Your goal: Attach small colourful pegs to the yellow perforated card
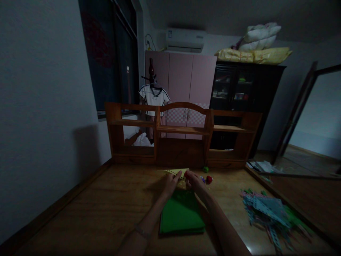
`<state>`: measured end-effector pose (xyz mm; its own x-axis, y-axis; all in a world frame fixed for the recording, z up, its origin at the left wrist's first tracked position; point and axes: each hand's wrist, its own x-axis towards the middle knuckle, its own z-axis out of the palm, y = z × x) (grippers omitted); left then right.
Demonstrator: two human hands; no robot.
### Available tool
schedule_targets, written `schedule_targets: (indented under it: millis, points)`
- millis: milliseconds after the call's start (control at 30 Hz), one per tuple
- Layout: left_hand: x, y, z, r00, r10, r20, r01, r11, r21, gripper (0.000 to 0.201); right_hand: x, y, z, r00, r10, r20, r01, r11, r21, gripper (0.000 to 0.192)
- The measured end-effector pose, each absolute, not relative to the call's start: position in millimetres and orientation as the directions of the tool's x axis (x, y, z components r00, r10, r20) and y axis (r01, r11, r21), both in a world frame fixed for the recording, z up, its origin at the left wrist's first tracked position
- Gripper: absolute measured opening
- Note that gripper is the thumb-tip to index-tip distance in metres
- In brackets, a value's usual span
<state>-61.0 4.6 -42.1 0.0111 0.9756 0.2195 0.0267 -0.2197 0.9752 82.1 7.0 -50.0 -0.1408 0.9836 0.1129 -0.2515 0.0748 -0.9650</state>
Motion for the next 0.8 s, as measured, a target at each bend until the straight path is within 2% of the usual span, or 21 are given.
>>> schedule_targets:
  millis: [167,367,600,800]
  points:
    - [-61,4,-42,-0.018,0.968,0.249,0.089,-0.246,0.965,0.047,84,7,-52,-0.191,0.972,0.136,-0.293,0.076,-0.953,0.035]
    - [-61,2,-42,0.030,0.950,0.311,0.100,-0.312,0.945,0.047,85,9,-53,-0.142,0.986,0.085,-0.259,0.046,-0.965,0.040]
    - [-60,7,-49,0.068,0.955,0.289,0.020,-0.291,0.957,0.049,84,6,-50,-0.192,0.972,0.136,-0.231,0.090,-0.969,0.036]
    - [-60,9,-52,0.035,0.948,0.316,0.103,-0.318,0.942,0.048,85,5,-47,-0.277,0.947,0.159,-0.250,0.088,-0.964,0.031]
